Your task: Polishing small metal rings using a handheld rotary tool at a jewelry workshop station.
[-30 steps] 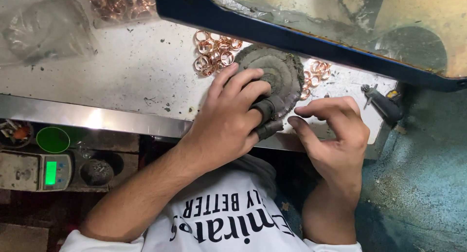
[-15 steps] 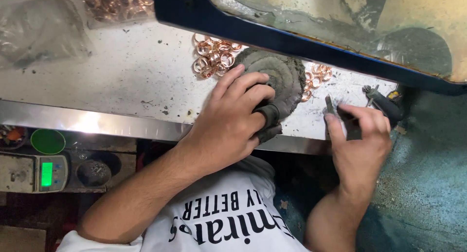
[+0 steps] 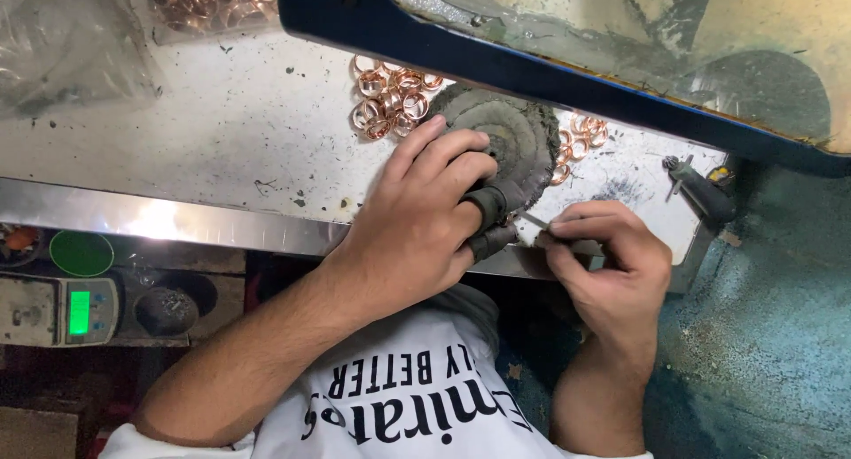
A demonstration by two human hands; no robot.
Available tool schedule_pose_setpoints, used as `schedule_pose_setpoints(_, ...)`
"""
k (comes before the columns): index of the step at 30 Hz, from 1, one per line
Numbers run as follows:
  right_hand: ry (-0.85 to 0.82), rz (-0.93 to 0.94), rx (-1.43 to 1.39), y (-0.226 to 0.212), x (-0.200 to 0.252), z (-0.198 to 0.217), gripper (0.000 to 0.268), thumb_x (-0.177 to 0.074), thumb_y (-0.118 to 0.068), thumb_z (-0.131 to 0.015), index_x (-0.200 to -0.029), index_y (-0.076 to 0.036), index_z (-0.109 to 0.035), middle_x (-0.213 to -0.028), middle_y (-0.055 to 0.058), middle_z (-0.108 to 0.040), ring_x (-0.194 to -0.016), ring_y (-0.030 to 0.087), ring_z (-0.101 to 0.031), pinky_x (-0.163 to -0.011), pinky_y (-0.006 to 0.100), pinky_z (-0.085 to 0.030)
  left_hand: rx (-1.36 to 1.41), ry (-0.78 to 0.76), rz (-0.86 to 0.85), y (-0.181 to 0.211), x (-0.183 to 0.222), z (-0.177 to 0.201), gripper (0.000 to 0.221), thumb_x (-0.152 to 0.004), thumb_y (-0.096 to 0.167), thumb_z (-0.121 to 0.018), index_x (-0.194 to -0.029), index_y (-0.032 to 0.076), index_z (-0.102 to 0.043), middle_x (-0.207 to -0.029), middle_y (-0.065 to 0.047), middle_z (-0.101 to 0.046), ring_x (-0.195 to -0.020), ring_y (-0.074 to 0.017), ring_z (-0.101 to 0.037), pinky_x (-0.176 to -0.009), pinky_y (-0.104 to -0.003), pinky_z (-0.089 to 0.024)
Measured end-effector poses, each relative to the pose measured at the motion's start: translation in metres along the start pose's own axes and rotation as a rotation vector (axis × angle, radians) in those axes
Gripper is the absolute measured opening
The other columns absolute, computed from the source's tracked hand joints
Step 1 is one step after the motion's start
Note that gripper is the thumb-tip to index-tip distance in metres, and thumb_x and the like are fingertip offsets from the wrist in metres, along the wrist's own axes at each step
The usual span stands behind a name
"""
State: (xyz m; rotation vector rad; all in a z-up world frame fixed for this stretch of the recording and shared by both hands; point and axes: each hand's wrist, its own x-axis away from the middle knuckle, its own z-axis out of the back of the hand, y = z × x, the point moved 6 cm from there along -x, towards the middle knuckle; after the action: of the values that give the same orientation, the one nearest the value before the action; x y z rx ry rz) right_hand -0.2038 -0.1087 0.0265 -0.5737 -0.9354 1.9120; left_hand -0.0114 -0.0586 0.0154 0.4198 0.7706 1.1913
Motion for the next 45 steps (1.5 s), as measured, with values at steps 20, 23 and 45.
schedule_pose_setpoints(20,0.118,0.332,0.099,-0.015,0.004,-0.016,0.01,-0.091,0.016,-0.073,-0.098,0.01,-0.07,-0.097,0.025,-0.07,-0.084,0.032,-0.072,-0.076,0.036,-0.062,-0.016,-0.011,-0.007,0.001,-0.001,0.0,0.012,-0.065,0.01,-0.078,-0.07,0.002,-0.069,-0.122,-0.012,-0.062,-0.132,-0.0351,-0.052,-0.122,-0.056,-0.028)
schedule_pose_setpoints(23,0.132,0.428,0.108,-0.022,0.003,-0.019,0.004,-0.093,0.012,-0.072,-0.095,0.009,-0.07,-0.095,0.026,-0.07,-0.083,0.034,-0.072,-0.079,0.041,-0.063,-0.027,-0.008,-0.008,0.001,-0.001,0.0,0.012,-0.065,0.01,-0.077,-0.072,0.003,-0.07,-0.122,-0.011,-0.062,-0.132,-0.0348,-0.052,-0.122,-0.056,-0.028)
schedule_pose_setpoints(45,0.158,0.517,0.202,-0.026,0.008,-0.022,0.011,-0.1,0.009,-0.061,-0.095,0.008,-0.071,-0.096,0.027,-0.07,-0.083,0.036,-0.071,-0.077,0.045,-0.063,-0.035,0.003,-0.014,0.002,-0.001,0.002,0.012,-0.066,0.011,-0.079,-0.07,0.005,-0.07,-0.121,-0.01,-0.062,-0.131,-0.0353,-0.052,-0.122,-0.056,-0.03)
